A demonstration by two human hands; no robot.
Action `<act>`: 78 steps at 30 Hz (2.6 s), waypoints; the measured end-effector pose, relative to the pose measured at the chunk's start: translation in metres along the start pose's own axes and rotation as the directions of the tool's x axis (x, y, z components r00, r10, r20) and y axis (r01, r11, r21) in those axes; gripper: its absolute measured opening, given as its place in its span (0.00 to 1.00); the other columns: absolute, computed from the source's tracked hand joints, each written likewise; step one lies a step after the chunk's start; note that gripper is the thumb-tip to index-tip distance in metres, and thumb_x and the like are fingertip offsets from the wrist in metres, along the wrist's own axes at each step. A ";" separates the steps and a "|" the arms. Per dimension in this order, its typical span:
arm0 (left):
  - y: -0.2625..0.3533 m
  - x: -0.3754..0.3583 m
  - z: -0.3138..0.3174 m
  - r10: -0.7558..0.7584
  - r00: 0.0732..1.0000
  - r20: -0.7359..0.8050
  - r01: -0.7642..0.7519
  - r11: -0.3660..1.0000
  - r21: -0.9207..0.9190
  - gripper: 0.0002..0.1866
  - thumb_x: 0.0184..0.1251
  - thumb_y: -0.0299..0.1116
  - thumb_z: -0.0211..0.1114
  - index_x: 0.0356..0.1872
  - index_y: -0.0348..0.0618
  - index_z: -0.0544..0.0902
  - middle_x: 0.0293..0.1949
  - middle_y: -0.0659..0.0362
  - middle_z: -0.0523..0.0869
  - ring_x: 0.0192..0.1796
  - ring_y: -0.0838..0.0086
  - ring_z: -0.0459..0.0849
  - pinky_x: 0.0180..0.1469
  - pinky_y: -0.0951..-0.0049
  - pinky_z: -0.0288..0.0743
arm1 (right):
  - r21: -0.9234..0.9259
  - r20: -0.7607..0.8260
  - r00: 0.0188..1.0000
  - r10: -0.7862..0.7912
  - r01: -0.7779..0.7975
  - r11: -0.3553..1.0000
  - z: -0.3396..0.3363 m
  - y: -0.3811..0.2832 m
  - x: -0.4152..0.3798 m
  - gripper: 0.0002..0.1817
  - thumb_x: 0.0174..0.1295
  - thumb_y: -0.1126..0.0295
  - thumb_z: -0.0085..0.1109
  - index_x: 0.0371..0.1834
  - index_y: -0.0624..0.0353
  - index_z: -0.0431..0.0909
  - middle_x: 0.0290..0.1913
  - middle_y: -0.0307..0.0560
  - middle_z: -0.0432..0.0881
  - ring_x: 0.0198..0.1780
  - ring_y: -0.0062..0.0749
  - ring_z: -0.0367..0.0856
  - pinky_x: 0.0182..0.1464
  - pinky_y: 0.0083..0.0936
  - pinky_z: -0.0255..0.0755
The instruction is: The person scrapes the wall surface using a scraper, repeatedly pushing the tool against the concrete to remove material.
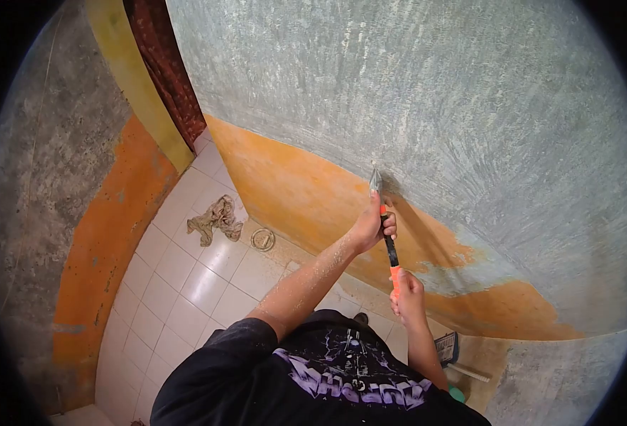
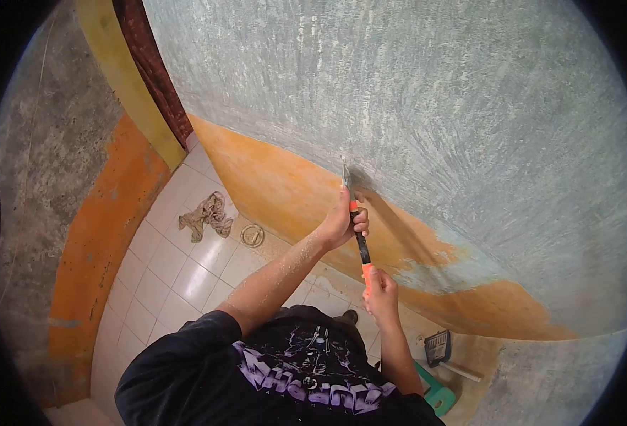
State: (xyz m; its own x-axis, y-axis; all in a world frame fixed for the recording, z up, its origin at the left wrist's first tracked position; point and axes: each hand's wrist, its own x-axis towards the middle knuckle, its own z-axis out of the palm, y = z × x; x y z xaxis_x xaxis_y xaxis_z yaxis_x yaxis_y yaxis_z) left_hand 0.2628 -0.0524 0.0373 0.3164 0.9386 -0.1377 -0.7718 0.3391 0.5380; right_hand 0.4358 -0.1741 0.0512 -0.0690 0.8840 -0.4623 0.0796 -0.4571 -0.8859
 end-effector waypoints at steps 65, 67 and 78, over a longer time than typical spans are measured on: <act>-0.192 0.043 0.141 -0.010 1.000 -0.022 0.009 0.999 -0.039 0.27 0.79 0.64 0.34 0.50 0.51 0.67 0.26 0.65 0.64 0.28 0.75 0.65 0.39 0.68 0.67 | 0.283 0.198 0.980 -0.002 -0.055 0.958 -0.250 0.073 -0.032 0.21 0.76 0.52 0.48 0.54 0.60 0.77 0.15 0.36 0.67 0.10 0.16 0.59 0.12 0.16 0.53; -0.189 0.043 0.138 0.007 0.999 -0.039 -0.008 0.999 -0.034 0.27 0.79 0.64 0.34 0.50 0.51 0.67 0.26 0.65 0.64 0.28 0.75 0.64 0.39 0.68 0.67 | 0.262 0.165 0.986 -0.019 -0.025 0.965 -0.239 0.069 -0.028 0.22 0.76 0.52 0.48 0.53 0.61 0.77 0.15 0.36 0.67 0.10 0.16 0.59 0.12 0.15 0.53; -0.186 0.041 0.133 -0.096 0.995 0.023 0.096 0.995 -0.020 0.29 0.79 0.65 0.30 0.50 0.50 0.66 0.25 0.65 0.63 0.28 0.76 0.63 0.39 0.68 0.66 | 0.240 0.136 0.991 -0.019 -0.014 0.971 -0.234 0.078 -0.035 0.22 0.75 0.50 0.49 0.51 0.60 0.78 0.15 0.35 0.67 0.11 0.16 0.60 0.13 0.16 0.54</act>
State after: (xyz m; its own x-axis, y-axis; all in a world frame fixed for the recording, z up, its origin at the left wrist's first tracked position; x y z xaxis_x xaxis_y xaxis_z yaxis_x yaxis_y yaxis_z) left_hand 0.4924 -0.0857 0.0426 0.4012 0.9001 -0.1697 -0.7484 0.4290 0.5059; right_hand 0.6771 -0.2181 0.0074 -0.2052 0.8710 -0.4464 -0.1602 -0.4799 -0.8626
